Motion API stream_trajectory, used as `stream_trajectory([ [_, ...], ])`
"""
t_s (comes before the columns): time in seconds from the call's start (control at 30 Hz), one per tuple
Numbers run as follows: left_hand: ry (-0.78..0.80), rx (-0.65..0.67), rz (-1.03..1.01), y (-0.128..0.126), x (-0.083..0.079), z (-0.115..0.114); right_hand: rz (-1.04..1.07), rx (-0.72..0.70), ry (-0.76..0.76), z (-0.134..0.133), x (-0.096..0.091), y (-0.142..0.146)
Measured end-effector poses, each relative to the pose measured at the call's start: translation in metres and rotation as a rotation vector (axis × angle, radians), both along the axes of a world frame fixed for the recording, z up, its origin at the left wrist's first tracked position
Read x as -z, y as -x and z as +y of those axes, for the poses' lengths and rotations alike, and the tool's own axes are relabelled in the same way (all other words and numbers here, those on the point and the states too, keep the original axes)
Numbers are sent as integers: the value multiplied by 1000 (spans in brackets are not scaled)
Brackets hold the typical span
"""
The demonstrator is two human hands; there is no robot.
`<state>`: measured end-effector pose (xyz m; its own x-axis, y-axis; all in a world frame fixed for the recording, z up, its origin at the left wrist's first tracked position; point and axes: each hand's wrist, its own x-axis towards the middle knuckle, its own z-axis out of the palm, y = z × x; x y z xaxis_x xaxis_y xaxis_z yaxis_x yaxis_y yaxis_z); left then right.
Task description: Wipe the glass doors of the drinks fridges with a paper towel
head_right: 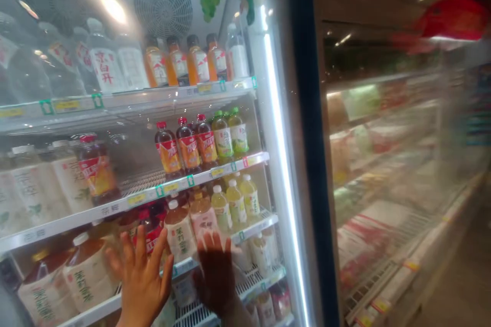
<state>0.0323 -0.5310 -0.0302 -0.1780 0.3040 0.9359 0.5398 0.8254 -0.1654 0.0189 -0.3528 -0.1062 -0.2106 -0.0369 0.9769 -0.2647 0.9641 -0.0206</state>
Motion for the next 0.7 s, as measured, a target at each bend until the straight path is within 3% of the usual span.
stream_trajectory([
  [0.07, -2, 10, 6, 1, 3, 27, 3, 4, -5, 30, 5, 2],
  [0.2, 17, 26, -8, -1, 10, 74, 37, 27, 132, 87, -18, 6],
  [0.27, 36, 32, -19, -3, 11, 91, 8, 19, 127, 107, -15, 5],
  [0.4, 71, 48, -14, -7, 8, 117, -21, 45, 148, 142, 3, 3],
  [0.57, 86, 80, -6, -7, 7, 145, 64, 72, 326, 179, -18, 9],
  [0.7, 95, 82, -37, -5, 9, 162, 6, 33, 300, 184, -19, 6],
])
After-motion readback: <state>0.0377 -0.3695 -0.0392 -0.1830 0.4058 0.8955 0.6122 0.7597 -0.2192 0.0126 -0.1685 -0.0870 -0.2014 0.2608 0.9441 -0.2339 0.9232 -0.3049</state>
